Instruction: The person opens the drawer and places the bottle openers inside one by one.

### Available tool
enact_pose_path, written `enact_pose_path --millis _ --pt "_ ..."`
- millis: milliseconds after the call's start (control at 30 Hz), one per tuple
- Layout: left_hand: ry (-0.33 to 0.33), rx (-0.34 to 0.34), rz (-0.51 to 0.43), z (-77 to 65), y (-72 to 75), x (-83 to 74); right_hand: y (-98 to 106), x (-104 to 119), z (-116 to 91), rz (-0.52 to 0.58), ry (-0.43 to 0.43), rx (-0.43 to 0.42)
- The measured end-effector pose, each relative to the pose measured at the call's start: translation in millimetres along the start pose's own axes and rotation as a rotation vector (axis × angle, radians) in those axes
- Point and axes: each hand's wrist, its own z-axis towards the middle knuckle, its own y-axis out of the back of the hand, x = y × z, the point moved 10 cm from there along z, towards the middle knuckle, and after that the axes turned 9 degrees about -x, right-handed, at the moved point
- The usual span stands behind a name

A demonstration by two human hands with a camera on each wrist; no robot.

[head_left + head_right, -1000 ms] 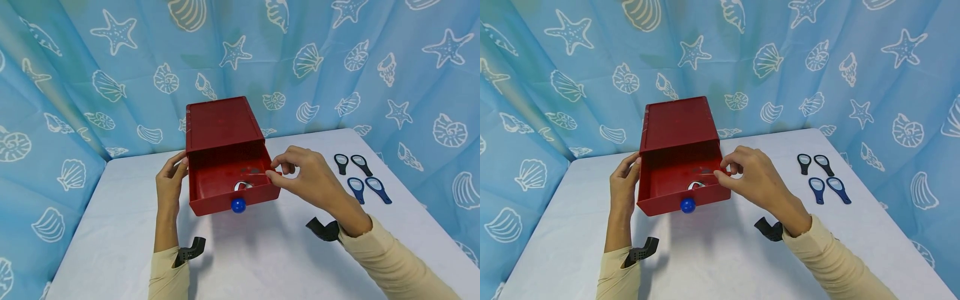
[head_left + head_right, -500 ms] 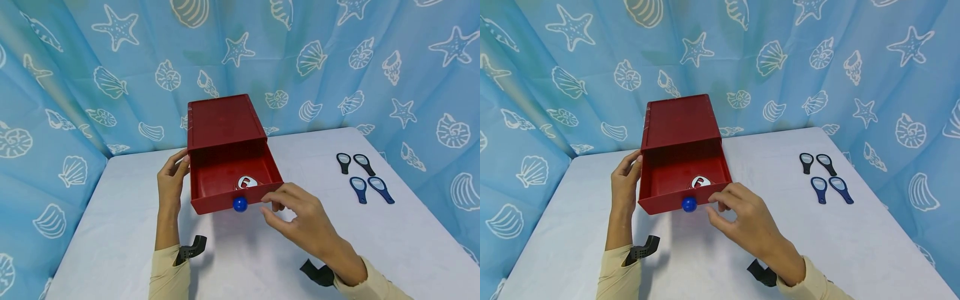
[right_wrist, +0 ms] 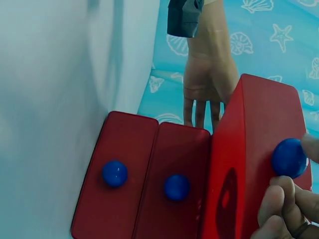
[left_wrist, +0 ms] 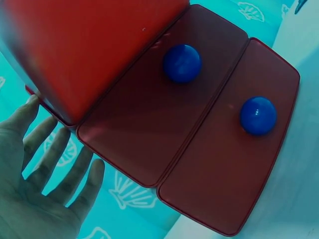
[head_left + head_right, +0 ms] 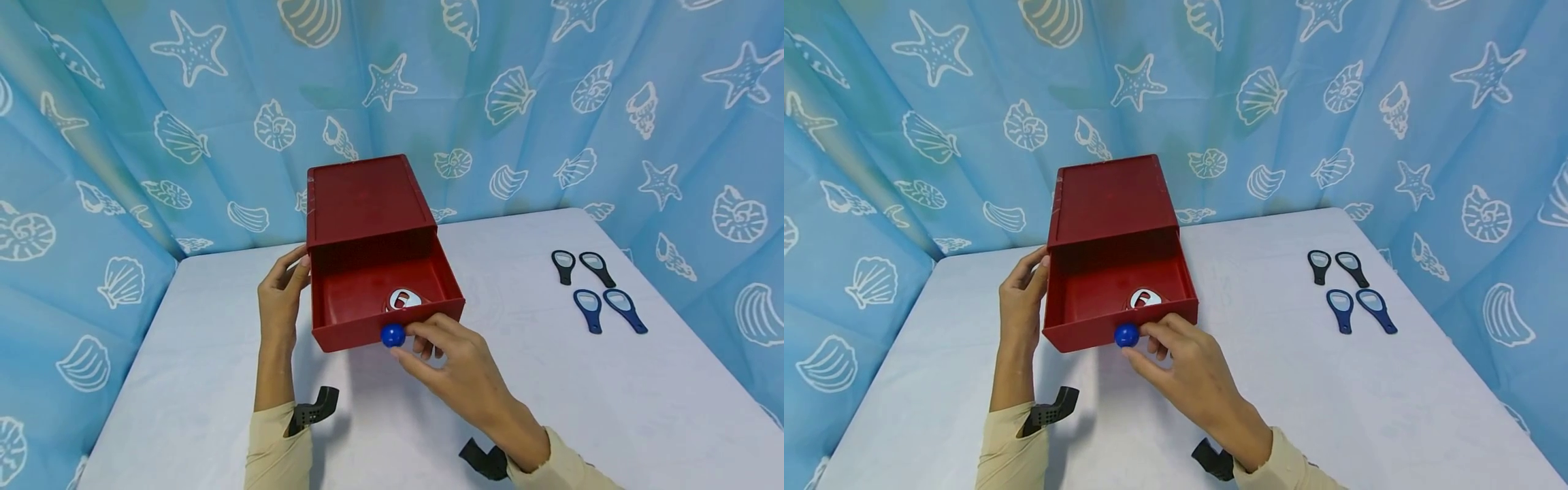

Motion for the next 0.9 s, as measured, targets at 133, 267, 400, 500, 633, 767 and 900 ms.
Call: enact_pose_path --millis 133,267,400,500,633,767,900 --pt "0.003 -0.003 0.001 0.0 -0.4 -0.3 -0.5 1.3 2.9 0.012 0.013 -0.024" --pt "0.005 -0.011 0.013 0.1 0.9 1.6 -1.8 0.9 6.5 0.028 0.033 -0.042" --pt "0.007 -0.011 0.018 -0.7 1.2 3.8 -4.2 -2.0 10.2 0.038 0.062 -0.064" --pt "0.0 -0.004 0.01 -1.5 0.2 3.3 -5.7 -4.4 13.6 0.046 0.079 -0.079" --pt "-0.005 -0.002 0.003 -1.9 -0.9 2.8 -7.2 -8.6 18.8 0.059 0.074 -0.086" --pt "-0.002 -0.004 -0.006 -1.1 -0.6 3.5 -9.5 -11.9 24.2 0.063 0.073 -0.083" --pt "0.0 -0.012 -0.007 0.0 0.8 3.7 -13.6 -13.6 30.7 0.059 0.083 -0.076"
